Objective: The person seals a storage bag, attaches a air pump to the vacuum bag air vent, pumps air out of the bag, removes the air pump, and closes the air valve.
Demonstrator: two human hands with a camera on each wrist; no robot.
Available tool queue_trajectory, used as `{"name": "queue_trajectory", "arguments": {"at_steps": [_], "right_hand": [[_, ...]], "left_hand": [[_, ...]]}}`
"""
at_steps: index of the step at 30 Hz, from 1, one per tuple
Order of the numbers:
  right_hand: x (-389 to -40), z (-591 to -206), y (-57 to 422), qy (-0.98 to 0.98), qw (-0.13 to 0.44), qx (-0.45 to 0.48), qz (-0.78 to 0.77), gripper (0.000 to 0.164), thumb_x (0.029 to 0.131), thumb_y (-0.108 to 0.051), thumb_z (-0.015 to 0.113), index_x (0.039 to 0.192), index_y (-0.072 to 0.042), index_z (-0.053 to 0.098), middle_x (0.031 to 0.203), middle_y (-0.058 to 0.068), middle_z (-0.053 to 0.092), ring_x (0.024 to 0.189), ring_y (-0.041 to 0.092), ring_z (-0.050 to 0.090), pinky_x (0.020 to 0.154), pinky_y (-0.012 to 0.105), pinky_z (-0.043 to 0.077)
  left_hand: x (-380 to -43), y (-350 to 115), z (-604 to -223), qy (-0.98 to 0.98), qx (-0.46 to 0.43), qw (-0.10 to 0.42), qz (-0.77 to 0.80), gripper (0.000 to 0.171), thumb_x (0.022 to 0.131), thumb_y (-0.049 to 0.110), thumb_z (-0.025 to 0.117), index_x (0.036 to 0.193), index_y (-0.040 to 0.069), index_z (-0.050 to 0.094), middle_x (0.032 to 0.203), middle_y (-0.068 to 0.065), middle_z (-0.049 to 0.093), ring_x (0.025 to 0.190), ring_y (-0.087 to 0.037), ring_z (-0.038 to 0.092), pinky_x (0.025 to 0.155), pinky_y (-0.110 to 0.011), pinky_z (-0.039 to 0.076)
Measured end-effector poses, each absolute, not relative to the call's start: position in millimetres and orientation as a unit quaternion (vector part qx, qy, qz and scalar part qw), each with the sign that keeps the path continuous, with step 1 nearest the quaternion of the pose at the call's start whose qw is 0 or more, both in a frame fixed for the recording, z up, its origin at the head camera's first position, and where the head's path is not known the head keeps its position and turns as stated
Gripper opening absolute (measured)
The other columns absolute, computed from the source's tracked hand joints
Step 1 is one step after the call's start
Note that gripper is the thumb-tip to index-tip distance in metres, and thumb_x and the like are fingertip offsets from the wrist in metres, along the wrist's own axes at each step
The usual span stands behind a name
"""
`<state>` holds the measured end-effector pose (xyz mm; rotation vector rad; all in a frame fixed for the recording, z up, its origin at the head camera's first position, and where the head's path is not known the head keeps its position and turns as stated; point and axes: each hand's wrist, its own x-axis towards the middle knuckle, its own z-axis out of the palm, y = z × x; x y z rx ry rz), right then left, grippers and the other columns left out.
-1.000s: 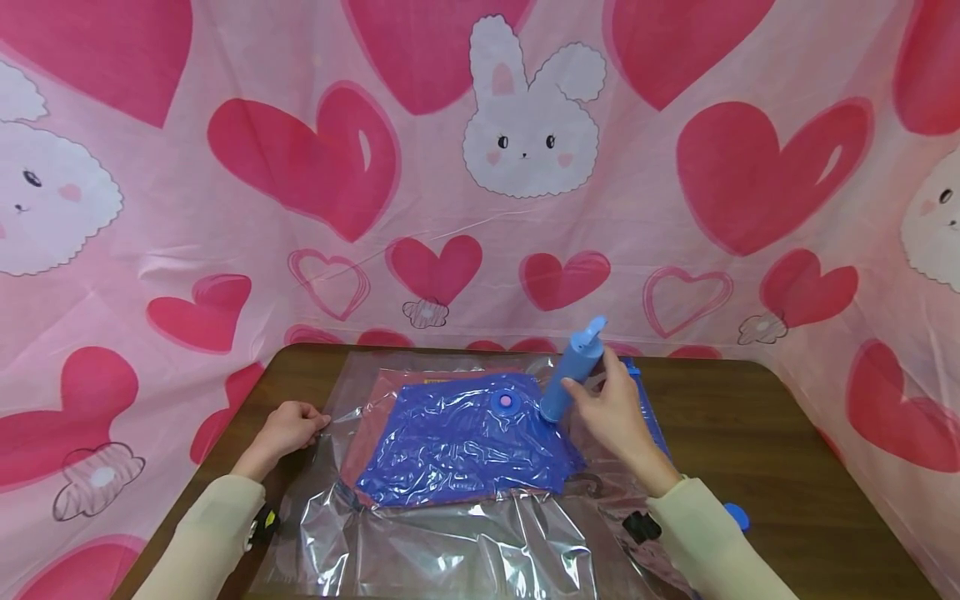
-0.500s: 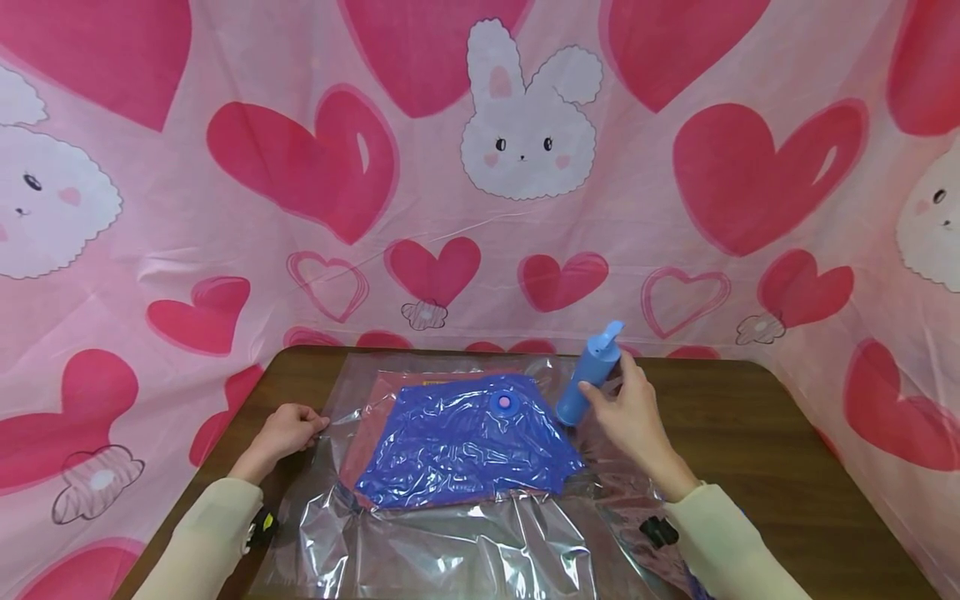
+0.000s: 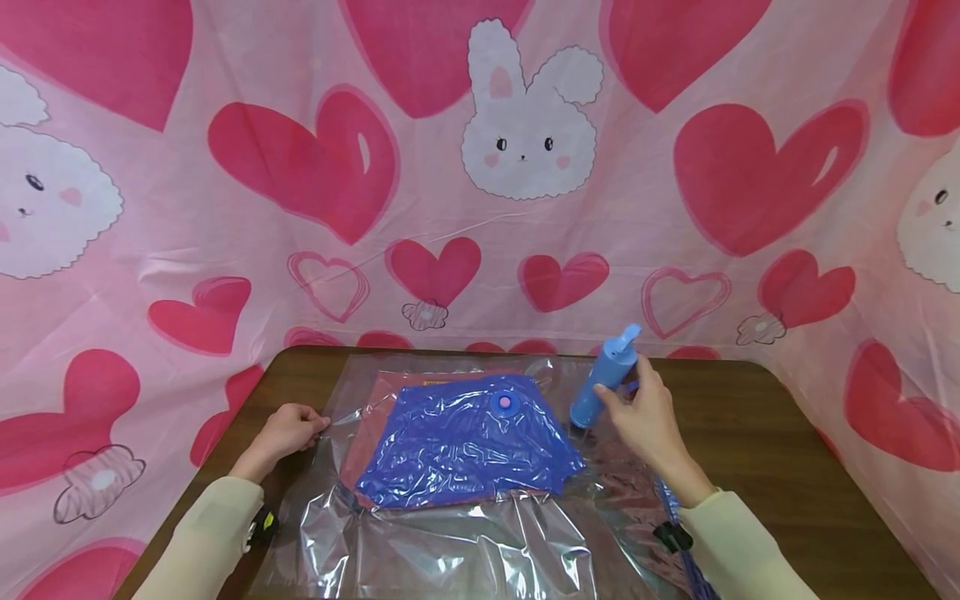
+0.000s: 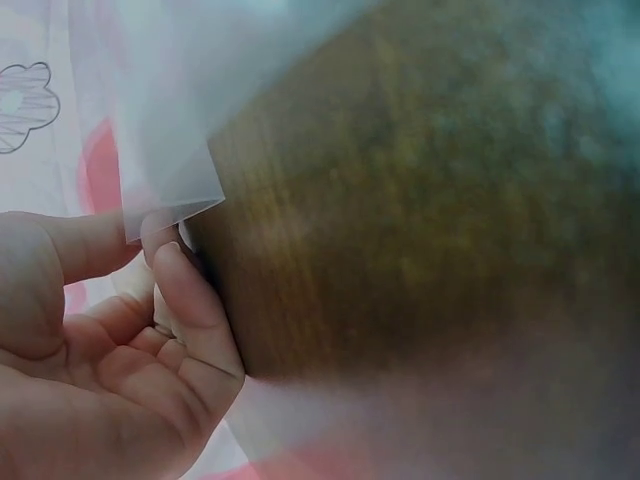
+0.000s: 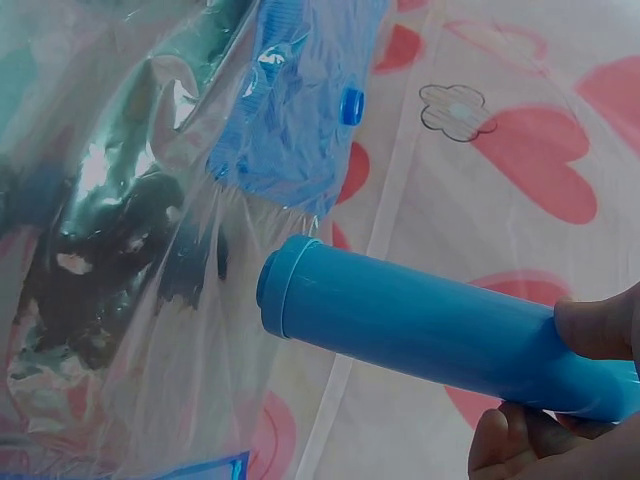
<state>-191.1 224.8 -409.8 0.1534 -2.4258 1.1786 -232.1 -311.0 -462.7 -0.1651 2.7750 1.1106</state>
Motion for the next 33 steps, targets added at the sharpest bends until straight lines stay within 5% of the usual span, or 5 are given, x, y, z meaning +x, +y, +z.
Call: {"name": "queue_trajectory", "arguments": {"at_steps": [21,33], "right_hand": [[-187,-416,239,-0.876,0.245,0.034,0.414,0.053,0.093,-0.006,0.080,0.136,0.007,0.051,0.113,0.027,0.065,0.093,0.042,0.063,0.077,0.050,0.050],[-187,-417,255,-0.878,0.274,0.033,0.391,0.042,0.090,-0.004,0.081,0.121,0.006,0.055,0.086,0.016,0.057,0.076,0.029,0.053,0.064,0.033,0.040]], "left_hand": [[-233,-311,-464,0.922,-0.057,0.082,0.375,0.025,0.102,0.019,0.068,0.088,-0.001,0.070,0.075,-0.006,0.060,0.070,-0.022,0.057,0.065,-0.034,0.049],[-230,-310,-460,0.923,-0.054,0.077,0.372,0.025,0.102,0.018,0.068,0.085,-0.001,0.069,0.071,-0.005,0.058,0.067,-0.021,0.055,0.064,-0.034,0.047]]}}
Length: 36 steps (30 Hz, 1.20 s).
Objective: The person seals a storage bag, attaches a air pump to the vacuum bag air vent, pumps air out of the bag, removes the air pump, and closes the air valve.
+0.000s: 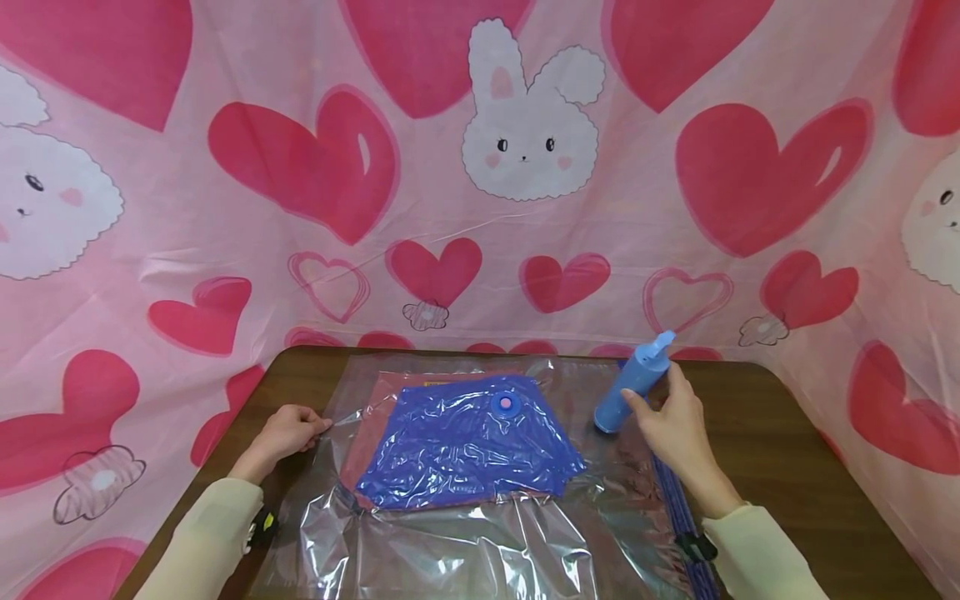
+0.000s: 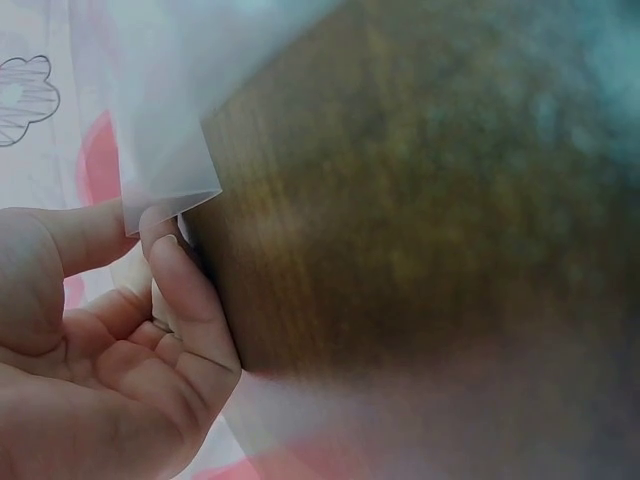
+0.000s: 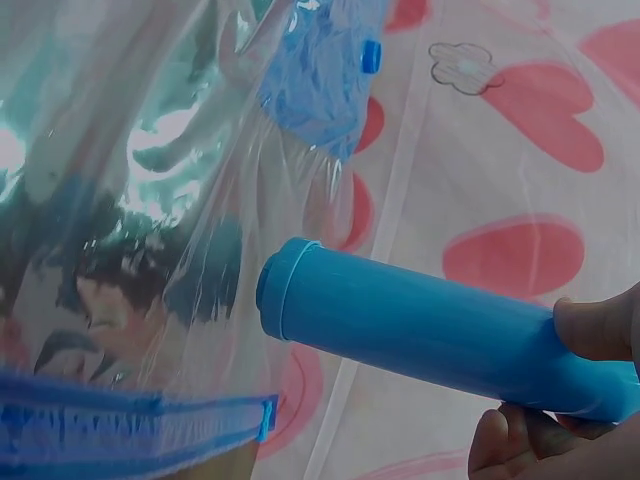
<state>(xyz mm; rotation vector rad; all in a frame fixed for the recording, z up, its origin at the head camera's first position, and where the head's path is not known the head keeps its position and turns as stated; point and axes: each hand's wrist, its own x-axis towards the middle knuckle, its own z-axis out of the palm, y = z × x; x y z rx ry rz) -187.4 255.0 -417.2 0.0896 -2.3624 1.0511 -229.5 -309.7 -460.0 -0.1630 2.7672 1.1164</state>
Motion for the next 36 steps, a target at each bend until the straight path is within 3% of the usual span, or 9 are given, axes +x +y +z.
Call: {"name": "queue_trajectory", "arguments": {"at_steps": [12,22,36], "right_hand": [[-186,-415,274,-0.881,0.276,0.031,0.382,0.047,0.091,-0.005,0.082,0.128,0.004,0.054,0.088,0.015,0.058,0.075,0.022,0.049,0.061,0.031,0.040],[-184,-412,286,-0.886,0.281,0.014,0.368,0.047,0.091,-0.007,0.082,0.125,0.007,0.053,0.091,0.019,0.062,0.078,0.028,0.054,0.064,0.034,0.041],[-179,-417,305,-0.891,0.274,-0.010,0.362,0.051,0.092,-0.009,0.082,0.129,0.009,0.052,0.100,0.025,0.065,0.085,0.034,0.060,0.064,0.028,0.044]], "left_hand": [[-230,-310,-461,0.924,-0.050,0.074,0.372,0.025,0.101,0.018,0.069,0.083,0.000,0.068,0.070,-0.005,0.058,0.066,-0.020,0.056,0.063,-0.034,0.048],[-230,-312,-462,0.922,-0.051,0.076,0.376,0.025,0.101,0.018,0.069,0.085,-0.002,0.069,0.072,-0.005,0.060,0.067,-0.019,0.057,0.063,-0.033,0.049],[-232,-312,-460,0.922,-0.052,0.084,0.374,0.025,0.103,0.017,0.067,0.088,-0.002,0.069,0.074,-0.005,0.059,0.070,-0.020,0.056,0.065,-0.034,0.048]]}}
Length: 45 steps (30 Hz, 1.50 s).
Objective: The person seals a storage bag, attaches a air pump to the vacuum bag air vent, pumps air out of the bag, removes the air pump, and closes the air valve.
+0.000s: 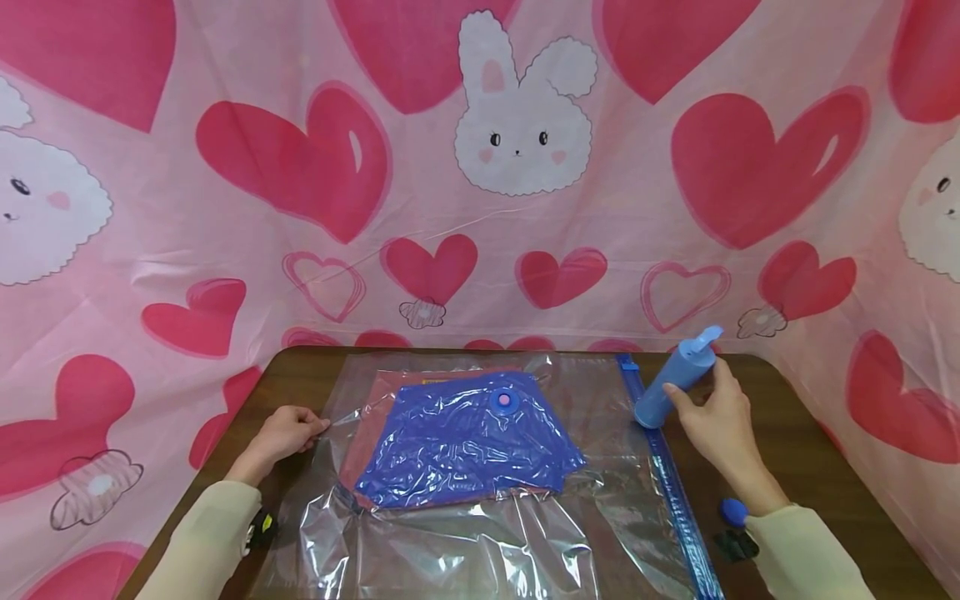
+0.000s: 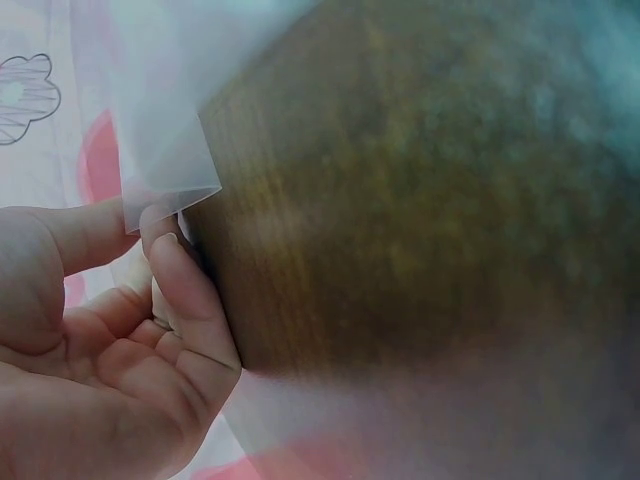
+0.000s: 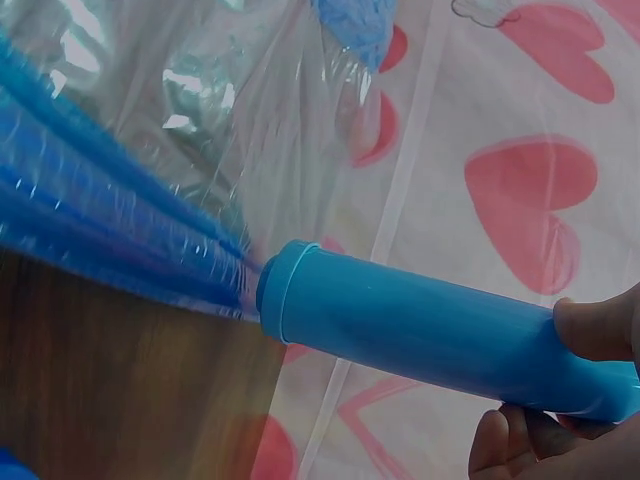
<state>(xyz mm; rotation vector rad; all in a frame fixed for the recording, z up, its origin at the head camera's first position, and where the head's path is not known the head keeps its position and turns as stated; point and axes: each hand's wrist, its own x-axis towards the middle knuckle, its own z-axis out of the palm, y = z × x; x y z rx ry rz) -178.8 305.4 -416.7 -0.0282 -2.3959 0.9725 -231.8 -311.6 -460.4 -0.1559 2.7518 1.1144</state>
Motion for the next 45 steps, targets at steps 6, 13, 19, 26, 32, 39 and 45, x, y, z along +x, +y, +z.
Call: {"name": "queue_trajectory", "arguments": {"at_steps": [6,13,19,26,32,39,45], "right_hand": [[-179,-417,311,-0.895,0.269,-0.022,0.356,0.051,0.093,-0.009,0.081,0.129,0.010,0.051,0.101,0.026,0.064,0.085,0.035,0.060,0.065,0.031,0.044],[-177,-417,317,-0.897,0.266,-0.035,0.350,0.051,0.093,-0.010,0.080,0.130,0.010,0.050,0.100,0.027,0.063,0.085,0.038,0.060,0.067,0.039,0.045],[-175,-417,324,-0.900,0.254,-0.050,0.351,0.056,0.095,-0.010,0.078,0.135,0.013,0.046,0.109,0.033,0.061,0.091,0.047,0.062,0.069,0.044,0.048],[-173,-417,331,-0.904,0.241,-0.061,0.347,0.057,0.097,-0.013,0.076,0.137,0.014,0.044,0.111,0.033,0.060,0.093,0.047,0.062,0.070,0.041,0.049],[-172,-420,339,-0.903,0.244,-0.070,0.346,0.058,0.097,-0.013,0.076,0.137,0.014,0.044,0.112,0.034,0.060,0.093,0.048,0.062,0.069,0.045,0.049],[-171,-424,350,-0.907,0.236,-0.079,0.339,0.060,0.099,-0.014,0.074,0.140,0.014,0.041,0.115,0.035,0.058,0.094,0.048,0.060,0.069,0.044,0.047],[-171,-426,358,-0.907,0.244,-0.074,0.336,0.059,0.097,-0.012,0.074,0.139,0.014,0.042,0.114,0.037,0.060,0.093,0.050,0.061,0.069,0.043,0.047]], "left_hand": [[-232,-312,-461,0.922,-0.051,0.083,0.376,0.024,0.102,0.017,0.067,0.087,-0.002,0.070,0.074,-0.005,0.060,0.070,-0.020,0.057,0.065,-0.033,0.048],[-231,-313,-461,0.922,-0.055,0.086,0.373,0.023,0.102,0.017,0.067,0.087,-0.001,0.069,0.074,-0.006,0.059,0.070,-0.021,0.057,0.065,-0.034,0.048],[-230,-311,-459,0.922,-0.058,0.088,0.373,0.024,0.102,0.017,0.067,0.088,-0.001,0.069,0.076,-0.006,0.060,0.072,-0.021,0.057,0.066,-0.034,0.048],[-230,-312,-461,0.922,-0.057,0.087,0.373,0.024,0.103,0.017,0.067,0.088,-0.001,0.069,0.076,-0.006,0.059,0.072,-0.021,0.056,0.066,-0.035,0.048],[-230,-312,-460,0.922,-0.057,0.084,0.374,0.024,0.102,0.017,0.067,0.087,-0.001,0.069,0.074,-0.006,0.059,0.070,-0.021,0.056,0.065,-0.034,0.047],[-230,-309,-459,0.921,-0.060,0.083,0.376,0.025,0.103,0.018,0.068,0.087,-0.001,0.069,0.074,-0.005,0.059,0.070,-0.021,0.056,0.065,-0.034,0.047],[-230,-310,-459,0.922,-0.056,0.085,0.374,0.024,0.103,0.018,0.067,0.088,-0.001,0.069,0.076,-0.006,0.059,0.072,-0.021,0.057,0.066,-0.034,0.048]]}}
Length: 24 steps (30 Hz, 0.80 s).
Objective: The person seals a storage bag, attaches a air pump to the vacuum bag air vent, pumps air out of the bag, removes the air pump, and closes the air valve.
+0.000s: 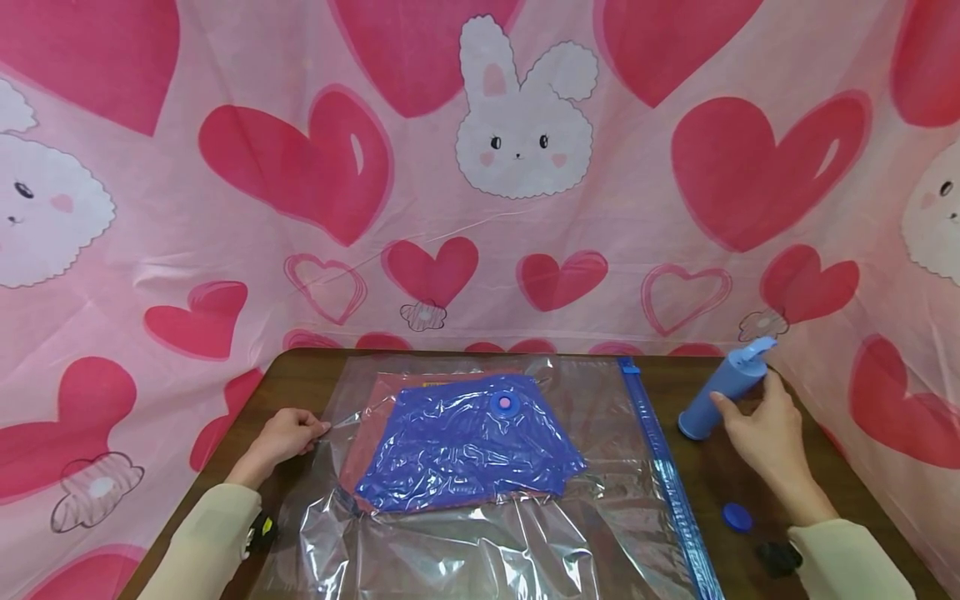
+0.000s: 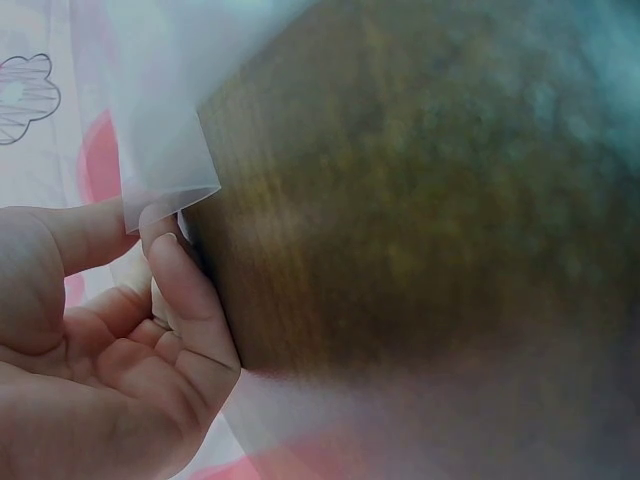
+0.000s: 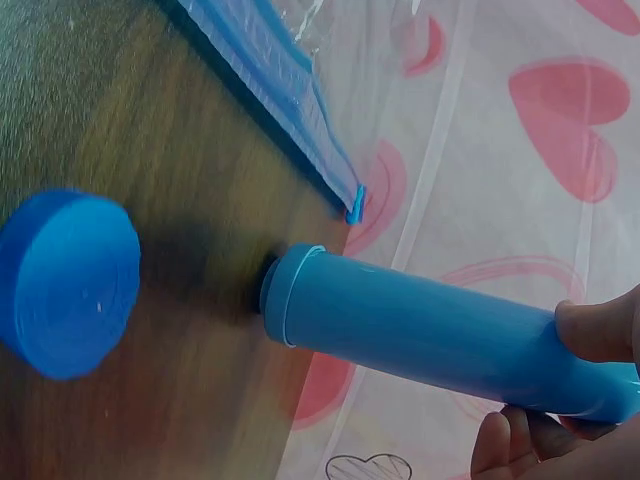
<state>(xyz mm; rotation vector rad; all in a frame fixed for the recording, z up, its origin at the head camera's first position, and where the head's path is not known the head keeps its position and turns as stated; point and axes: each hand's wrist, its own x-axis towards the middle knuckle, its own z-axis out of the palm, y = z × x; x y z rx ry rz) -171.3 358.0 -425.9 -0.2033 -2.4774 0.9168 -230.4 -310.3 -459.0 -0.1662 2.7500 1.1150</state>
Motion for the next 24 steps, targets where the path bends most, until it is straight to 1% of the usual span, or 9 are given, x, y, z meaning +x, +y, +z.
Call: {"name": "queue_trajectory", "arguments": {"at_steps": [3,8,14,15,18,21,22,24], "right_hand": [[-172,-424,362,-0.908,0.248,-0.069,0.331,0.058,0.097,-0.012,0.074,0.139,0.013,0.043,0.116,0.037,0.059,0.095,0.051,0.061,0.070,0.044,0.047],[-172,-423,367,-0.908,0.245,-0.064,0.334,0.063,0.099,-0.009,0.072,0.148,0.009,0.038,0.128,0.035,0.055,0.108,0.053,0.056,0.075,0.050,0.048],[-173,-424,370,-0.906,0.251,-0.063,0.335,0.067,0.098,-0.009,0.073,0.152,0.007,0.037,0.131,0.035,0.053,0.110,0.053,0.054,0.077,0.055,0.048],[-173,-423,370,-0.905,0.251,-0.062,0.337,0.068,0.098,-0.010,0.073,0.152,0.007,0.036,0.133,0.036,0.052,0.112,0.055,0.053,0.080,0.060,0.050],[-172,-423,370,-0.905,0.253,-0.055,0.337,0.068,0.098,-0.010,0.073,0.152,0.007,0.035,0.133,0.036,0.052,0.111,0.055,0.054,0.083,0.066,0.049],[-172,-424,370,-0.907,0.254,-0.053,0.333,0.067,0.097,-0.010,0.074,0.150,0.008,0.036,0.130,0.036,0.053,0.109,0.054,0.054,0.080,0.061,0.049],[-172,-425,370,-0.907,0.256,-0.053,0.330,0.066,0.097,-0.011,0.074,0.148,0.008,0.037,0.127,0.035,0.054,0.106,0.052,0.055,0.077,0.058,0.047],[-172,-426,370,-0.907,0.255,-0.056,0.330,0.065,0.097,-0.011,0.074,0.146,0.009,0.038,0.124,0.036,0.054,0.105,0.053,0.055,0.077,0.058,0.046]], "left_hand": [[-230,-312,-461,0.922,-0.055,0.086,0.374,0.023,0.103,0.017,0.066,0.089,-0.001,0.069,0.077,-0.006,0.060,0.073,-0.022,0.057,0.067,-0.035,0.049],[-230,-311,-460,0.922,-0.054,0.085,0.375,0.023,0.103,0.017,0.067,0.088,-0.001,0.069,0.077,-0.007,0.060,0.072,-0.022,0.057,0.066,-0.034,0.049],[-229,-310,-459,0.922,-0.053,0.085,0.375,0.024,0.103,0.017,0.067,0.089,-0.002,0.068,0.077,-0.007,0.059,0.073,-0.022,0.057,0.066,-0.034,0.049],[-229,-311,-459,0.921,-0.053,0.086,0.375,0.024,0.103,0.017,0.067,0.089,-0.002,0.068,0.077,-0.007,0.059,0.073,-0.022,0.057,0.066,-0.034,0.049],[-229,-311,-460,0.920,-0.055,0.090,0.378,0.023,0.102,0.018,0.068,0.089,-0.001,0.069,0.078,-0.008,0.060,0.073,-0.021,0.057,0.067,-0.033,0.049],[-229,-312,-460,0.920,-0.050,0.092,0.378,0.023,0.102,0.018,0.067,0.090,-0.002,0.069,0.078,-0.009,0.060,0.072,-0.022,0.057,0.066,-0.032,0.050],[-229,-312,-460,0.920,-0.051,0.092,0.378,0.023,0.102,0.018,0.067,0.090,-0.001,0.069,0.078,-0.008,0.060,0.072,-0.022,0.057,0.067,-0.032,0.049],[-228,-311,-459,0.920,-0.051,0.090,0.377,0.023,0.102,0.018,0.067,0.090,-0.001,0.069,0.077,-0.008,0.059,0.073,-0.022,0.057,0.067,-0.033,0.049]]}}
